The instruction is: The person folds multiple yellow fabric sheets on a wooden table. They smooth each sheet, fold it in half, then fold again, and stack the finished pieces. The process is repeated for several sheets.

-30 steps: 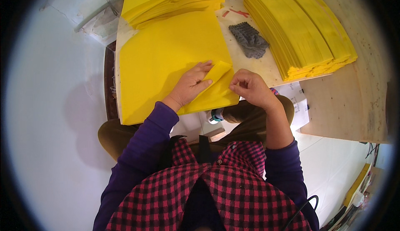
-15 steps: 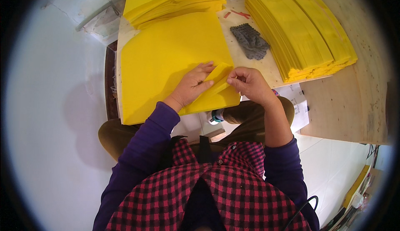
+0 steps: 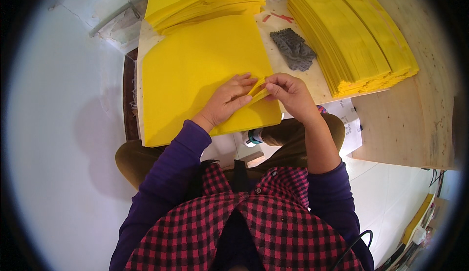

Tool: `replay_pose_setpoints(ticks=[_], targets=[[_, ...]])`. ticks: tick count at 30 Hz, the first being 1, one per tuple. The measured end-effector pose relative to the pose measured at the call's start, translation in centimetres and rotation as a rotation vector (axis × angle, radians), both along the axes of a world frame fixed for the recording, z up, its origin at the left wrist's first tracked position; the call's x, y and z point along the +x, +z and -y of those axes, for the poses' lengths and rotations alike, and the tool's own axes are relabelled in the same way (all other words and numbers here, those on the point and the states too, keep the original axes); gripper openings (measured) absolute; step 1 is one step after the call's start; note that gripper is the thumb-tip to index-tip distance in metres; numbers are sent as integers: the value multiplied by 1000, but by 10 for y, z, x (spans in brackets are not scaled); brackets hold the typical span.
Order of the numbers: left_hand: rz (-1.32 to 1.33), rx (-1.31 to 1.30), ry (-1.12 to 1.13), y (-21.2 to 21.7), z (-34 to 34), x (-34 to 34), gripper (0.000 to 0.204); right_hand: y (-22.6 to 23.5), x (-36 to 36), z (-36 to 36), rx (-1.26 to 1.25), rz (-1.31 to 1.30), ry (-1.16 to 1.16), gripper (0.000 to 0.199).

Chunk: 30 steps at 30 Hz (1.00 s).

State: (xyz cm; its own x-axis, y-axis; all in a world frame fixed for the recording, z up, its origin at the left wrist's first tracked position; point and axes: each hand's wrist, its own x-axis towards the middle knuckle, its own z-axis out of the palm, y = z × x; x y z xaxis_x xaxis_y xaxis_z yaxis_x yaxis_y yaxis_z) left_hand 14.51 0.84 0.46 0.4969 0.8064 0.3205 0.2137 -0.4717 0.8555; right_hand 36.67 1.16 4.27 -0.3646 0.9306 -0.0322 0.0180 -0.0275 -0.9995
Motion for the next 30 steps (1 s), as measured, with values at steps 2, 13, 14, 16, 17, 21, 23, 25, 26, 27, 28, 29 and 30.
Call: replay_pose_setpoints(ticks=[2,13,14,16,17,21,23,25,26,27,28,29,30], targets=[[-15,23,-12,1,1,-1,33,1,2,-2,37,66,33,16],[-49,16,45,-5,-1,2,26,-11,21,10,42,46,-124,10],[-40,15,44,-7,-1,2,25,-14,28,12,-4,95,-120,9],[-33,15,40,-9,-1,2,25,-22,37,17,-45,163,-106,7],[-36,18,38,-10,-2,1,25,-25,39,21,-40,183,-97,7],[-51,27,43,-10,-2,1,24,-27,41,38,233,300,0,18],[-63,25,49,-9,-1,1,26,-28,36,41,201,356,-6,22],[-73,20,51,-7,-1,1,28,-29,34,41,176,348,0,21],[-74,17,51,-6,0,1,30,-29,33,40,158,326,2,19],[-82,17,51,-5,0,1,31,-30,32,39,123,296,6,17],[-82,12,43,-5,0,1,32,-30,32,39,142,306,4,15],[-87,9,36,-4,0,1,33,-30,32,38,144,308,2,12],[-92,6,29,-4,0,0,34,-30,32,38,137,295,4,10]])
